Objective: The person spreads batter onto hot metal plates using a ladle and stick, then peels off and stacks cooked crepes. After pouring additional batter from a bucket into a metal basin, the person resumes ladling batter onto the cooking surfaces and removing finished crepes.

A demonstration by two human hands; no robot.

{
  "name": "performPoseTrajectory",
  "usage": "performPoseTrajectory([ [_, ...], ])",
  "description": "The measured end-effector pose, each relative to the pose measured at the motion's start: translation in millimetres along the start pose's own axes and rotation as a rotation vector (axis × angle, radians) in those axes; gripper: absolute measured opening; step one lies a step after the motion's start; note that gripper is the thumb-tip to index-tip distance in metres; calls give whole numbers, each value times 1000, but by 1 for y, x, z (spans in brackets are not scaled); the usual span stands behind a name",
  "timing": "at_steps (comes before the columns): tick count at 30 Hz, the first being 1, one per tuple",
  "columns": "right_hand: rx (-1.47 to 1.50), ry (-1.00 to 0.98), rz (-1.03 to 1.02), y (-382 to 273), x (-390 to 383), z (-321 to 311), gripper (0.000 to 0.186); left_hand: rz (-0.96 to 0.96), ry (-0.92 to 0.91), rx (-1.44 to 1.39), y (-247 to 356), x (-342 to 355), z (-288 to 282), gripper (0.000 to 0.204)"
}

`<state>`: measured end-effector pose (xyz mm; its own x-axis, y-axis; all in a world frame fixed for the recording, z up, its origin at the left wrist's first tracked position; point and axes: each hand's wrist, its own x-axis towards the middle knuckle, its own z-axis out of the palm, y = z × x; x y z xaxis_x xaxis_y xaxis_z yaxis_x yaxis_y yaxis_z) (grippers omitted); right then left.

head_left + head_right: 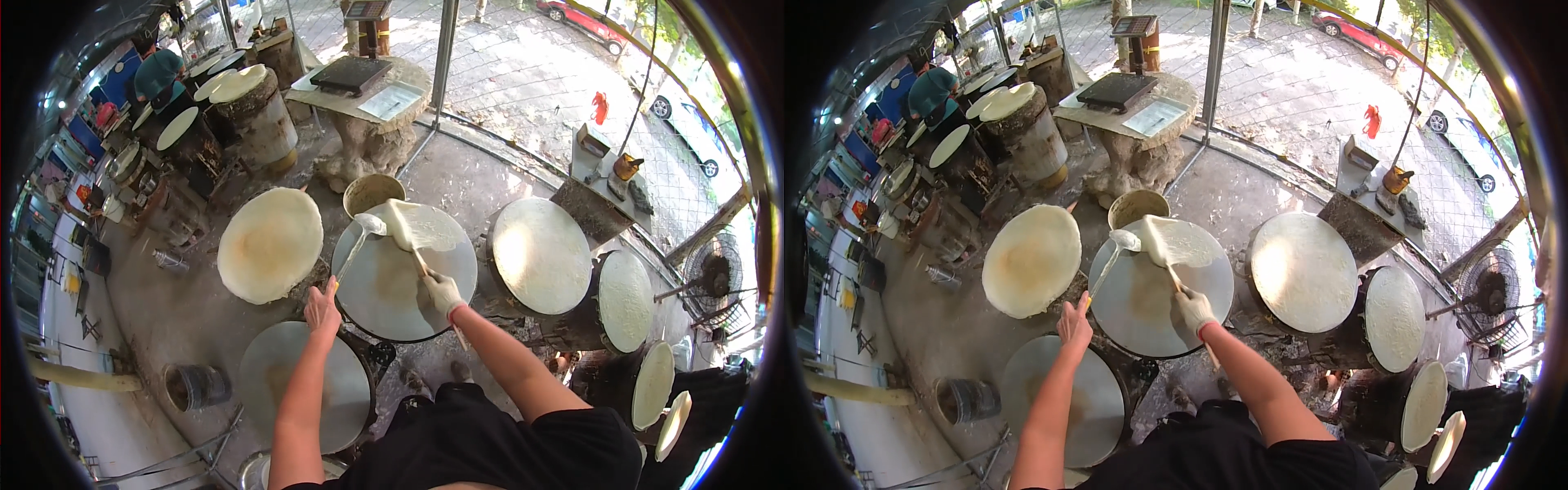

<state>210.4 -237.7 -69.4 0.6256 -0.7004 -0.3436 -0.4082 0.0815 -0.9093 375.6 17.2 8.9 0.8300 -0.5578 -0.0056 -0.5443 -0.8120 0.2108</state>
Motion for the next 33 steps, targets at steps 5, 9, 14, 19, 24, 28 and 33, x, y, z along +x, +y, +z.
performPoseTrajectory([
  [5, 13, -151, 201, -69, -22, -55, 35, -48, 80, 8, -49, -33, -4, 66],
  [9, -105, -33, -23, -32, -8, -18, 36, -78, 44, 30, -39, -47, -11, 65],
  [14, -155, -460, 239, -100, -19, -37, 39, -344, -9, -204, -52, -87, -13, 61],
  [19, -65, -233, 68, -66, 11, -45, 41, -81, 123, -176, -48, -119, -21, 55],
  [24, -129, -725, 275, -98, 5, -43, 34, -73, 351, -460, -26, -135, -5, 44],
  [28, -204, -418, 97, -90, 37, -81, 38, -406, 186, -1100, 9, -135, -23, 27],
  [33, -237, -796, 287, -104, 38, -44, 27, -568, 132, -1464, 59, -130, -35, 19],
])
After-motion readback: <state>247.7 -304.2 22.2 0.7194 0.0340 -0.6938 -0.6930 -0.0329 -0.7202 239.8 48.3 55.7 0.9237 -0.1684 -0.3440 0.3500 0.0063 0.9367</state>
